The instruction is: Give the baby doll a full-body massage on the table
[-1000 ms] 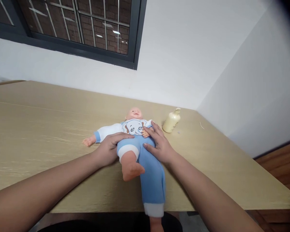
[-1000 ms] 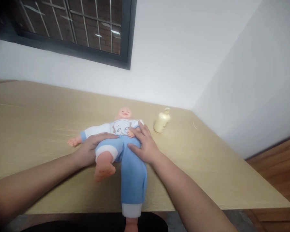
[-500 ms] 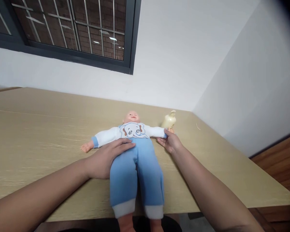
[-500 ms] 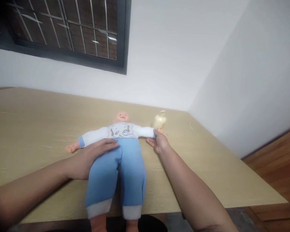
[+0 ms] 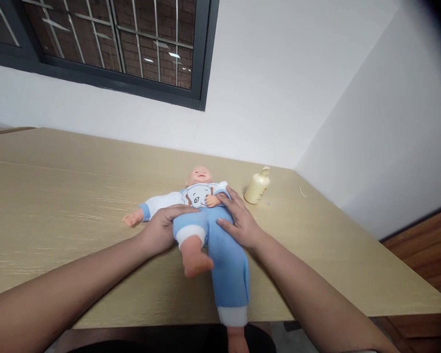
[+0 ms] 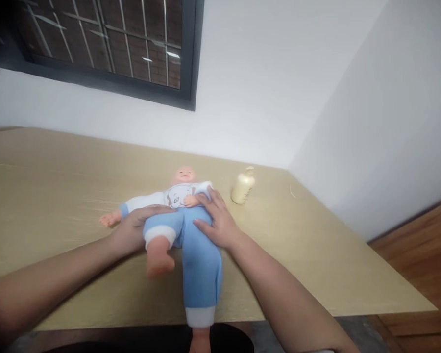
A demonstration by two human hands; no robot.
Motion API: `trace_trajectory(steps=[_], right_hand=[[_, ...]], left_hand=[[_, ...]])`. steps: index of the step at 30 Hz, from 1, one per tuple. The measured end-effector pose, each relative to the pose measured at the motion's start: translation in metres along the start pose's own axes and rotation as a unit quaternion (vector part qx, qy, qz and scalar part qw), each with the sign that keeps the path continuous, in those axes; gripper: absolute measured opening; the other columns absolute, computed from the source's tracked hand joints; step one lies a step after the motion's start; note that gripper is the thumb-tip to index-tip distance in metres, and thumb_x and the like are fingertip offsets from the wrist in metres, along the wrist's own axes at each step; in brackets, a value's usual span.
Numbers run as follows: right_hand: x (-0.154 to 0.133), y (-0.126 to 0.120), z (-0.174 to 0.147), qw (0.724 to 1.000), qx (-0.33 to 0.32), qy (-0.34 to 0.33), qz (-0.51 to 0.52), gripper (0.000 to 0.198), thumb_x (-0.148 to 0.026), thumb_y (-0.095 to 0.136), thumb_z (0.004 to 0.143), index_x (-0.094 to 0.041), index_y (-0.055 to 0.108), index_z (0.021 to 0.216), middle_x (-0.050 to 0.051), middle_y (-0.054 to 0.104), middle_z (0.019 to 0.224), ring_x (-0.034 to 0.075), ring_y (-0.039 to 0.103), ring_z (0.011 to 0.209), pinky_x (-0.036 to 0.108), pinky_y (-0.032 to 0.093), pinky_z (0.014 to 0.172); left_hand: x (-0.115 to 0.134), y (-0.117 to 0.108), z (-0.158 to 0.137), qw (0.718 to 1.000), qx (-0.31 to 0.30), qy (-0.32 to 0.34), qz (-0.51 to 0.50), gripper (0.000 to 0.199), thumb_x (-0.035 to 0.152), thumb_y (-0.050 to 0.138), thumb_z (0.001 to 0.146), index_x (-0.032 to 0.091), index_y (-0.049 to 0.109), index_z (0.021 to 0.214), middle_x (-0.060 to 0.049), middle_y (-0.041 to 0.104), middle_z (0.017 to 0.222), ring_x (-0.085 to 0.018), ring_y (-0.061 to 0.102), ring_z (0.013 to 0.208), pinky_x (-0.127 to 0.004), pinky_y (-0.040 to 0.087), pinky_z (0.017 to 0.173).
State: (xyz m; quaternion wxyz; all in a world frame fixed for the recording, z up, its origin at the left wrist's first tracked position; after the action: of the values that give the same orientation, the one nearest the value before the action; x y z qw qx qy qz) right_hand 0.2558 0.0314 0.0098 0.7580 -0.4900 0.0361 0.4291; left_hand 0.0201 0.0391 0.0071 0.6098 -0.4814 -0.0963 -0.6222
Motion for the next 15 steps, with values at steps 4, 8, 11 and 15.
trace_trajectory(steps=[4,8,11,15], right_hand=[[0.003,0.0,-0.001,1.0,-0.018,0.006,-0.004,0.07,-0.049,0.067,0.088,-0.032,0.043,0.151,0.006,0.024,0.166,0.032,0.017,0.154,0.058,0.018,0.124],[0.015,-0.005,0.001,0.994,0.072,0.052,0.068,0.069,-0.047,0.066,0.088,-0.031,0.041,0.15,0.007,0.034,0.162,0.03,0.033,0.149,0.053,0.032,0.12],[0.043,-0.014,0.0,0.958,0.198,0.135,0.156,0.058,-0.049,0.06,0.091,-0.029,0.046,0.144,0.008,0.049,0.15,0.026,0.049,0.136,0.045,0.047,0.109],[0.095,-0.014,-0.011,0.839,0.285,0.325,0.33,0.047,-0.053,0.059,0.089,-0.031,0.052,0.129,0.005,0.066,0.125,0.021,0.068,0.102,0.037,0.062,0.08]], left_hand=[[0.004,-0.001,-0.001,1.0,0.006,0.017,0.001,0.032,0.031,0.072,0.083,0.022,0.073,0.114,-0.01,0.073,0.118,-0.028,0.069,0.108,-0.049,0.054,0.098],[0.012,-0.004,-0.002,0.997,-0.028,0.032,0.058,0.044,0.031,0.071,0.084,0.025,0.066,0.127,-0.009,0.068,0.127,-0.028,0.066,0.113,-0.049,0.053,0.1],[0.018,-0.007,-0.003,0.99,-0.072,0.055,0.107,0.062,0.033,0.073,0.081,0.026,0.054,0.139,-0.011,0.061,0.138,-0.031,0.059,0.124,-0.05,0.046,0.107],[0.024,-0.004,-0.005,0.978,-0.15,0.079,0.123,0.079,0.036,0.074,0.079,0.028,0.039,0.149,-0.014,0.049,0.147,-0.028,0.06,0.12,-0.046,0.048,0.105]])
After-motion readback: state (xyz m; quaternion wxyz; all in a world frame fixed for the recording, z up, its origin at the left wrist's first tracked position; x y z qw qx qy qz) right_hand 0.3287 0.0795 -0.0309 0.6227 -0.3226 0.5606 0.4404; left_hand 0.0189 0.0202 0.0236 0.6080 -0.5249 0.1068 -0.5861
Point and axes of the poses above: each hand's wrist, its own z-axis towards the middle knuckle, its own y-axis out of the palm, x = y × z, the point moved 5 cm from there along z, towards the middle knuckle
